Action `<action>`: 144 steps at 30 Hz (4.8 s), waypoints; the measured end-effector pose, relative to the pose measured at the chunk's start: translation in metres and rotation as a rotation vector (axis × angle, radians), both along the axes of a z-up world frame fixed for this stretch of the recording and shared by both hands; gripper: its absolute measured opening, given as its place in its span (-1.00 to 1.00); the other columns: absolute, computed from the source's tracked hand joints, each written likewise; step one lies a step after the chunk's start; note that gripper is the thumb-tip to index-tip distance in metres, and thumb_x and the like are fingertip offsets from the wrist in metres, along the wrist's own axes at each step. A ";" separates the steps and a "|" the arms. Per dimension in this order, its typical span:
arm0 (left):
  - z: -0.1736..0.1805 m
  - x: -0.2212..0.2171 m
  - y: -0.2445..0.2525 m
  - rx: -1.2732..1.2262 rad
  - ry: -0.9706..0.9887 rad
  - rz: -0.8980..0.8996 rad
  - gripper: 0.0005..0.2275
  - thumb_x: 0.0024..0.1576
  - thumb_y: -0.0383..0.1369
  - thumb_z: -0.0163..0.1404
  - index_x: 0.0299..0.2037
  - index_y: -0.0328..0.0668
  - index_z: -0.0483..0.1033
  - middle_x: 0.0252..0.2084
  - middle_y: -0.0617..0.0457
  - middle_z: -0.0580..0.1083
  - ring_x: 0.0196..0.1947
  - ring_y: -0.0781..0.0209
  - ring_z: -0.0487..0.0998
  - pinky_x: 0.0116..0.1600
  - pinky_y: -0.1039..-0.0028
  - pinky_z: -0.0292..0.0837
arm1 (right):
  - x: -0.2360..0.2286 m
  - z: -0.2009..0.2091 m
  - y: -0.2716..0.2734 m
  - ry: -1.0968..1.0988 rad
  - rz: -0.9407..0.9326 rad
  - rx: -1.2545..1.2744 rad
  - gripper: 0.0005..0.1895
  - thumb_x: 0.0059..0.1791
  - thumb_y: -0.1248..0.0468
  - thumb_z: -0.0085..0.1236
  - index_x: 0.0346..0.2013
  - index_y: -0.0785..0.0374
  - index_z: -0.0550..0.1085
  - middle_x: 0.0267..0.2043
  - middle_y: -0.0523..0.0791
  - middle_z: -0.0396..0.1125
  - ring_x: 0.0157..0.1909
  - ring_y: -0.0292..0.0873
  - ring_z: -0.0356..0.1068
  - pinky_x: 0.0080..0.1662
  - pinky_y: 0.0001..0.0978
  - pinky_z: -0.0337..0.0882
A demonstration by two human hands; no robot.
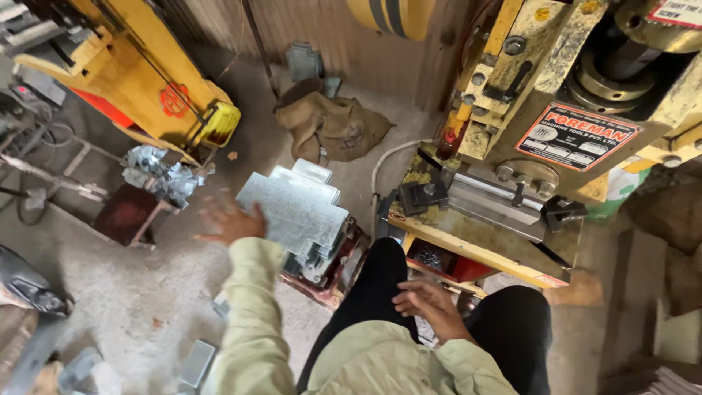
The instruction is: The person operates a yellow hydraulic press machine in a workshop. They repeatedly pick up flat metal sheets from a stack, place them into the press die, activate the machine to stamp the metal, and then remove the processed sheets to place them in a separate pile.
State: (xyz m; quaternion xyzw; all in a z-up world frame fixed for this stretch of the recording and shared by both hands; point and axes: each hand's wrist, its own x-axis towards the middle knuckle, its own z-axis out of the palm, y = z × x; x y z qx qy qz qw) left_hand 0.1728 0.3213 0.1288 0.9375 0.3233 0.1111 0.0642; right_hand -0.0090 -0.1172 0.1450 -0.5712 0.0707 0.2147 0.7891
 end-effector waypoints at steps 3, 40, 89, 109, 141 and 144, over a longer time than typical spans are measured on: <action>-0.015 -0.017 0.048 -0.015 -0.077 0.073 -0.26 0.22 0.19 -0.19 0.51 -0.07 0.03 0.54 -0.18 -0.07 0.49 -0.23 -0.05 0.27 -0.63 -0.34 | -0.024 -0.051 -0.039 0.104 -0.137 0.047 -0.58 0.03 0.13 0.09 0.06 0.37 0.48 -0.14 0.08 0.54 -0.15 -0.07 0.54 -0.10 -0.24 0.53; 0.085 -0.053 -0.126 -0.846 -0.875 -0.619 -0.56 0.24 -0.52 0.08 0.34 -0.31 0.33 -0.27 0.10 0.56 -0.35 0.44 0.51 -0.21 0.65 0.42 | -0.025 -0.086 -0.086 0.144 -0.261 -0.024 -0.49 -0.01 0.16 0.11 0.21 0.26 0.39 0.02 -0.06 0.48 -0.08 -0.15 0.49 -0.08 -0.23 0.48; -0.032 -0.045 -0.348 -2.055 0.395 -0.502 -0.40 0.28 0.14 -0.31 0.17 -0.24 0.44 -0.50 -0.09 0.53 -0.61 0.21 0.48 -0.43 0.45 0.39 | 0.004 -0.026 -0.183 -0.064 -0.740 0.034 -0.40 0.16 -0.08 -0.31 0.30 0.25 0.37 -0.24 0.01 0.49 -0.35 -0.15 0.40 -0.25 -0.33 0.37; -0.005 -0.080 -0.361 -2.212 0.486 -0.763 -0.31 0.13 0.25 -0.45 0.30 -0.01 0.24 0.12 -0.16 0.45 -0.14 -0.05 0.66 -0.05 0.18 0.59 | 0.025 -0.090 -0.146 -0.137 -0.993 0.075 -0.69 0.02 0.21 0.08 0.03 0.25 0.51 -0.09 0.00 0.48 -0.07 -0.07 0.48 0.01 -0.22 0.47; -0.013 -0.060 -0.356 -1.900 0.129 -0.614 -0.66 0.32 -0.32 -0.17 0.25 -0.27 0.39 -0.60 0.02 0.45 -0.71 0.27 0.43 -0.61 0.48 0.28 | 0.017 -0.054 -0.185 -0.142 -0.842 -0.260 -0.57 0.05 0.40 0.06 0.23 0.27 0.48 -0.31 -0.22 0.37 -0.39 -0.36 0.31 -0.32 -0.47 0.39; -0.016 -0.063 -0.353 -1.968 0.143 -0.563 -0.63 0.34 -0.24 -0.15 0.21 -0.41 0.37 -0.57 -0.03 0.47 -0.67 0.21 0.48 -0.58 0.46 0.32 | 0.017 -0.053 -0.187 -0.049 -0.876 -0.114 -0.62 0.08 0.30 0.04 0.19 0.29 0.49 -0.27 -0.23 0.42 -0.39 -0.36 0.33 -0.33 -0.46 0.37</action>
